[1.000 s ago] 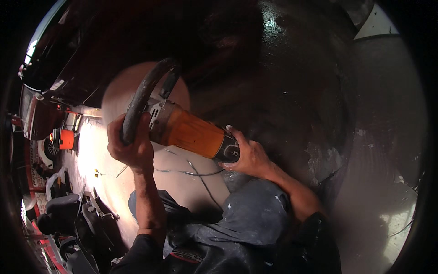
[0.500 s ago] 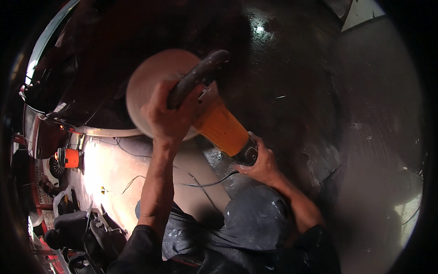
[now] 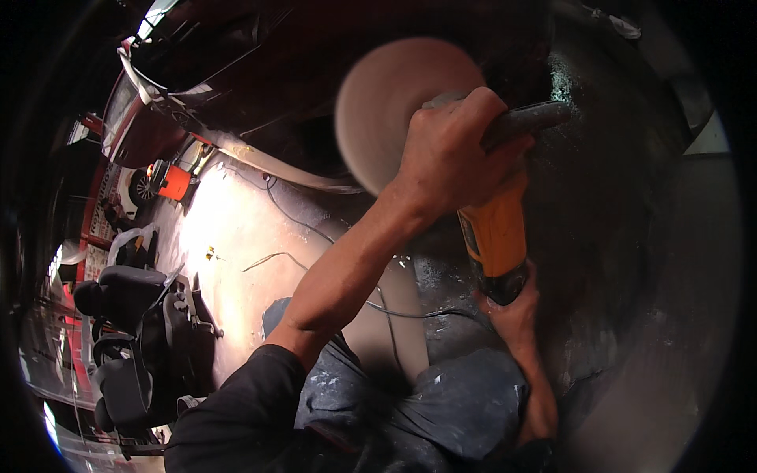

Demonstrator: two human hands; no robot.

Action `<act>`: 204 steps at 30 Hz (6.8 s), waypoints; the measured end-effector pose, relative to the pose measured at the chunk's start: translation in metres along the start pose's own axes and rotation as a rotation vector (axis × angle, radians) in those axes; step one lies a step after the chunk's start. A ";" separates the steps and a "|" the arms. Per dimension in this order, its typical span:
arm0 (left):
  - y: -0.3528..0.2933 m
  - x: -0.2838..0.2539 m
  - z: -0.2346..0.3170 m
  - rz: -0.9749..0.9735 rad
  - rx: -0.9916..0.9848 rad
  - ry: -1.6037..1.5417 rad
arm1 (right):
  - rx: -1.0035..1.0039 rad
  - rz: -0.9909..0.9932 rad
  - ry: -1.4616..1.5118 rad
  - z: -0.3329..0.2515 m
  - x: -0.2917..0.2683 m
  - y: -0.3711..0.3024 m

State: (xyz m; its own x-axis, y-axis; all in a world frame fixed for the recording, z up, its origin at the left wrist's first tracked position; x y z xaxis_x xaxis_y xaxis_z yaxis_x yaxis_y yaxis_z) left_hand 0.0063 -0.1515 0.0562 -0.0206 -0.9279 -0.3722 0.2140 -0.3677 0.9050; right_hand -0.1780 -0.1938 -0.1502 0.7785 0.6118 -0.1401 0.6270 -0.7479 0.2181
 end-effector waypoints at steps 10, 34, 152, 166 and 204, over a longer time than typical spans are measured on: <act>-0.012 -0.159 0.007 0.328 0.048 0.243 | -0.356 -0.315 -0.067 -0.072 0.031 0.023; 0.038 -0.367 -0.071 0.718 -0.189 0.234 | -0.486 -0.658 -0.147 -0.247 0.165 0.039; -0.010 -0.435 -0.162 0.925 -0.310 0.085 | -0.528 -0.626 -0.370 -0.296 0.257 0.025; 0.064 -0.435 -0.118 0.663 0.340 0.704 | -0.529 -0.540 -0.269 -0.312 0.204 0.031; 0.011 -0.126 0.006 0.242 0.107 0.135 | -0.133 -0.236 -0.124 -0.060 0.022 0.027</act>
State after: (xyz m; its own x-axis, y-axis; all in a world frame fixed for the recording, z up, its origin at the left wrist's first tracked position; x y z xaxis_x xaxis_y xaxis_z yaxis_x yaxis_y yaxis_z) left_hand 0.0057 -0.0387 0.1142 0.1498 -0.9756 -0.1607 0.0921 -0.1481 0.9847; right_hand -0.1453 -0.1852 -0.0899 0.6147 0.7222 -0.3172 0.7879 -0.5435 0.2895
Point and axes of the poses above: each hand's wrist, its own y-axis towards the middle knuckle, its own x-axis out of the palm, z = x × y, the point moved 1 cm from there along y, towards the middle knuckle, and after that the axes turned 13 degrees about z, right-handed, at the moved point
